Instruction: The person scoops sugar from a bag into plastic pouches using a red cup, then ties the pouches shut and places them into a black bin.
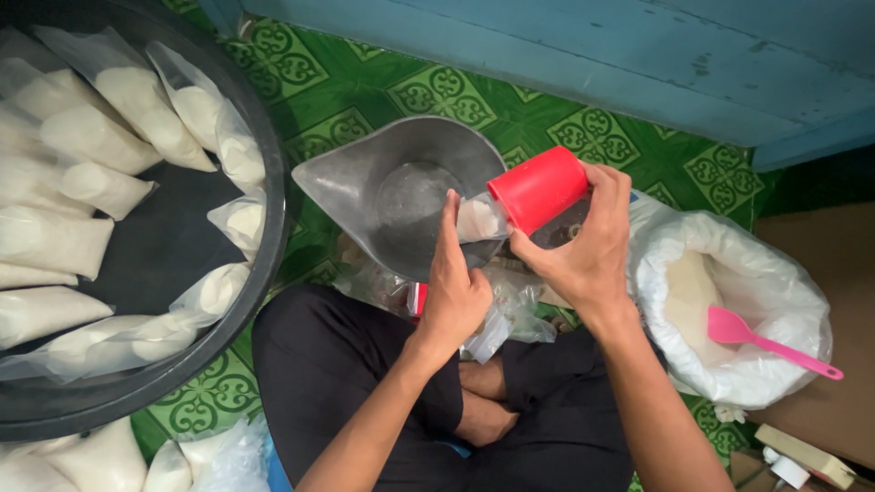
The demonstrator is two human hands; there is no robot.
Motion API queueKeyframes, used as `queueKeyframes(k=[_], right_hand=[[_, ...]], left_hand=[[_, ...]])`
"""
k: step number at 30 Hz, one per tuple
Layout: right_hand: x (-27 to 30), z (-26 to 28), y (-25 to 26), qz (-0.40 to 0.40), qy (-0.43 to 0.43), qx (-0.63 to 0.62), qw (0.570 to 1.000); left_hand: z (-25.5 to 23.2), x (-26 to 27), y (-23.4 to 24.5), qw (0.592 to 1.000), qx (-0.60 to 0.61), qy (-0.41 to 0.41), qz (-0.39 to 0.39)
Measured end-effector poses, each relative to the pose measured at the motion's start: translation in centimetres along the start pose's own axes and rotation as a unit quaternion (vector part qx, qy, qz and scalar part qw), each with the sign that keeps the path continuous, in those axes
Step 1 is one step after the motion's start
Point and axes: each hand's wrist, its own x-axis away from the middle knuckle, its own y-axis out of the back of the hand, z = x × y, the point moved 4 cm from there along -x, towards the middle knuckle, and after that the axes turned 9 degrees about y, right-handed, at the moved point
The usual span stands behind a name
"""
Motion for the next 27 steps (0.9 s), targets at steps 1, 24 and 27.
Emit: queueKeyframes(k=[1, 24, 27], right_hand=[[0.0, 0.0, 0.0, 0.002, -0.004, -0.004, 1.0], [0.6, -1.0, -0.2, 0.012, -0.034, -0.028, 0.999], [0.8, -1.5, -0.2, 0.008, -0.043, -0.03, 0.999]], left_hand=[[0.0, 0.0, 0.0, 1.0, 0.0, 0.0, -0.001], [-0.4, 0.0, 0.3, 1.0, 0.005, 0.021, 0.004], [-0.5, -0.1, 0.4, 1.0, 0.006, 0.026, 0.005]])
